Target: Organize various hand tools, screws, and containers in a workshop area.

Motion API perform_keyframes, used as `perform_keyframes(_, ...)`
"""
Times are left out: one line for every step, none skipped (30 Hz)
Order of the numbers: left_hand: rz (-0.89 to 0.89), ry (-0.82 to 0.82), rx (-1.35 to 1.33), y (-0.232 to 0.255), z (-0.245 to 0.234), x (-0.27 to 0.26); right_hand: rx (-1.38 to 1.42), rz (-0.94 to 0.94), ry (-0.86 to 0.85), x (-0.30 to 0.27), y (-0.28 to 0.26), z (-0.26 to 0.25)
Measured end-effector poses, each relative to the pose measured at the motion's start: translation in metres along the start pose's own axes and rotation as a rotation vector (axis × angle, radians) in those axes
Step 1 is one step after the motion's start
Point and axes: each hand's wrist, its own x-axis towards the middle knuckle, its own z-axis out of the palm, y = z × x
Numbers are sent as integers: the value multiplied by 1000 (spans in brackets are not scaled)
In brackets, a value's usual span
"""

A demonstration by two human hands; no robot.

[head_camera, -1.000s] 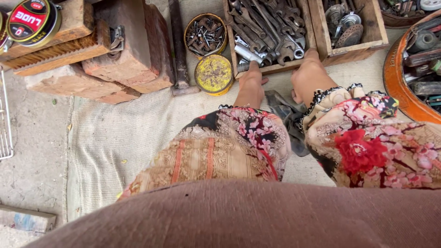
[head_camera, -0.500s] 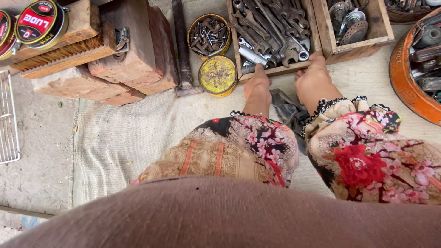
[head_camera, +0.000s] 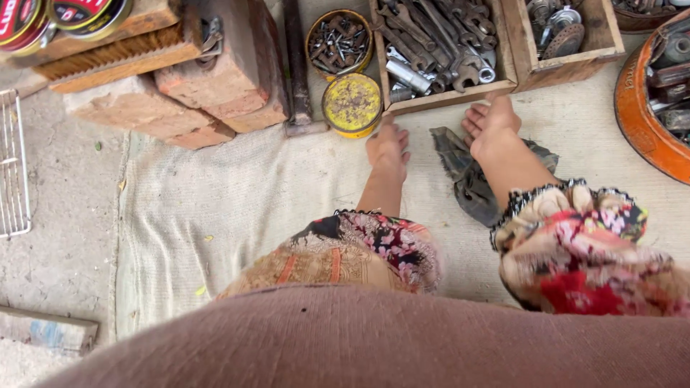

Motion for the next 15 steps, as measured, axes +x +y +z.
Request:
perform_keyframes(3,3,-7,3,-11,-1,-5,-1,-6,-18,7,4)
perform_keyframes(-9,-7,-72,7,-22,-2,-109,-48,-43,-35,14,8)
perform_keyframes(-18,-15,-138,10,-34,-3,-213,-94,-83,-53,22,12)
perform_keyframes(-14,-11,-146,9,-44,14,-218,-95,-91,-63,35,16)
perform_keyframes(-17,0,-158,6,-50,32,-386,-154,-140,-71,45,19)
perform_keyframes(-21,10,-170,5,-57,50,-554,-214,-187,-80,55,21)
perform_keyframes(-20,10,-179,8,-60,57,-561,-219,-190,-77,64,24)
perform_keyframes(-47,-23,-101,11,-64,64,-636,-252,-258,-73,73,27)
perform_keyframes(-74,-52,-24,15,-68,71,-713,-284,-330,-70,83,30)
perform_keyframes(-72,-50,-35,21,-72,65,-722,-289,-336,-87,79,36)
perform_keyframes(-66,-76,67,27,-76,60,-793,-245,-344,-104,75,42)
perform_keyframes(-61,-100,170,33,-79,54,-864,-201,-351,-121,71,48)
perform_keyframes(-59,-96,159,38,-82,45,-874,-204,-359,-125,71,52)
perform_keyframes(-54,-73,246,42,-85,37,-874,-189,-355,-129,71,56)
perform_keyframes(-51,-47,334,47,-89,28,-875,-171,-354,-133,71,61)
